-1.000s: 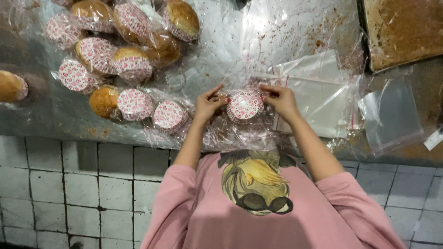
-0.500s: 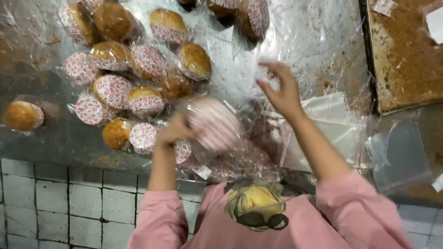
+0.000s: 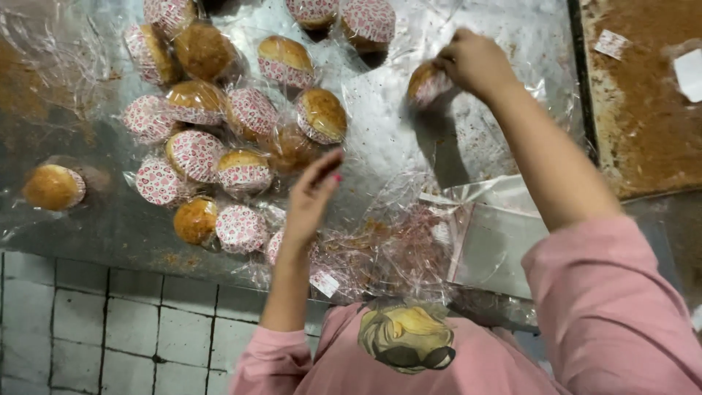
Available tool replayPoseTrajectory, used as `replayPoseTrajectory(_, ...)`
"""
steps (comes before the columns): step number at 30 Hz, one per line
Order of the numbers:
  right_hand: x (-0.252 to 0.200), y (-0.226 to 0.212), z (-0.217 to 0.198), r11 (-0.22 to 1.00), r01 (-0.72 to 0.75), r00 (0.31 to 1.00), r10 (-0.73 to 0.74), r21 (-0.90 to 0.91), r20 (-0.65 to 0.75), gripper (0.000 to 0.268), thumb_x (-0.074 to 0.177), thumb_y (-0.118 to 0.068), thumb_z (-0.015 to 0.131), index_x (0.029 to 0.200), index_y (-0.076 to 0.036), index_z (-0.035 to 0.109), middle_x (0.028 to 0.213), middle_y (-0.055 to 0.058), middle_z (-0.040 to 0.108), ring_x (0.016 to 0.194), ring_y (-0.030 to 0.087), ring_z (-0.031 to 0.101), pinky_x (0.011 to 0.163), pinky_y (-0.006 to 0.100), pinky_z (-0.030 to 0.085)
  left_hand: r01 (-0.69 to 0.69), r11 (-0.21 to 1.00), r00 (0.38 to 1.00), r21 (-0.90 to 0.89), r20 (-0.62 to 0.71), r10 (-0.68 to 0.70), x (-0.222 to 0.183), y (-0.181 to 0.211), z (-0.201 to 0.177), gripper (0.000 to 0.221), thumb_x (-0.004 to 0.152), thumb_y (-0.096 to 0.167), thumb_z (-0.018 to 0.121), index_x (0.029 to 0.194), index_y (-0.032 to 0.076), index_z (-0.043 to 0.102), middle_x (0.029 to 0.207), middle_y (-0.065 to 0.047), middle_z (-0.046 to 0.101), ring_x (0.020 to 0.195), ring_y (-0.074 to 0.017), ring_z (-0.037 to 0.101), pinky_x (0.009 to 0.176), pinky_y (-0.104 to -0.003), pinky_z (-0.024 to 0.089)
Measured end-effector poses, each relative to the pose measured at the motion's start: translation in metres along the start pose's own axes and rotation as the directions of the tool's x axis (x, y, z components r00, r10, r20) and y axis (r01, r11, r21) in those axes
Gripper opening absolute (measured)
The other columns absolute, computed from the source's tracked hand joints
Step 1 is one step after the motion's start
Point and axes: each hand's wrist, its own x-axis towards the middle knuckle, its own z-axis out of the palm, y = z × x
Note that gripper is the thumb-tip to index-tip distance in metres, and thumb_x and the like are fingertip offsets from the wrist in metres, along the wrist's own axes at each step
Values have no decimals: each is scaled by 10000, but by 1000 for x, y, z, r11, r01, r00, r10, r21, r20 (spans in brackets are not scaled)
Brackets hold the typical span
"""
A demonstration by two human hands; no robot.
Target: The person picks up bread rolls in paper cups from a metal table and inserts them one at a time into plastic bags.
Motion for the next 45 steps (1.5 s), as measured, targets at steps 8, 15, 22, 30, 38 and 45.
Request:
replayPoseTrajectory(8,-256,-169,-50,46,-292,860,451,955,241,283,1015,-212,610,1240,-41,628,1201,131,665,1055,249,682,917,380,549,-165,986,950,-23,264,165,-55,-29,75,1222,581,131,969,1595,95,287,1633,-125,350,1479,-327,359,1233,-472,302)
replayPoseTrajectory(15,-338,-209,-59,-202,-119,938,298,972,177,1264,582,-117,955,1606,-85,215,1460,179,537,1307,272,528,1086,443,430,-48,998,955,-43,289,58,-136,-26,87,1106,642,164,957,1562,76,350,1589,-112,423,1448,-310,397,1213,-412,345)
replayPoseTrajectory(22,-367,-249,-77,82,55,971,228,995,-73,1190,676,-98,910,1611,-73,174,1557,199,405,1409,352,437,1163,534,325,-731,554,676,399,309,669,-136,32,96,196,823,292,851,1000,220,805,1120,-17,684,921,-215,654,777,-306,573)
replayPoseTrajectory(30,-384,-262,-93,164,186,969,134,969,-209,1282,658,-124,937,1629,-112,101,1635,269,229,1452,469,304,1125,610,333,-884,225,431,410,530,731,-139,67,124,115,948,216,731,970,120,790,931,-62,748,780,-212,667,641,-297,575)
replayPoseTrajectory(38,-384,-278,-92,121,188,947,240,975,-213,1589,498,-114,1031,1619,-206,-92,1333,340,577,1182,484,613,1031,645,450,-868,426,492,254,335,804,-130,-7,136,181,883,267,787,921,90,788,865,-60,761,762,-261,721,677,-351,614)
replayPoseTrajectory(45,-386,-272,-90,-75,10,914,406,997,22,1474,499,5,958,1637,-161,35,1209,294,645,1120,420,645,1002,547,538,-601,799,798,6,-63,600,-114,49,62,204,834,131,835,953,-1,734,925,-153,750,891,-295,739,838,-377,608)
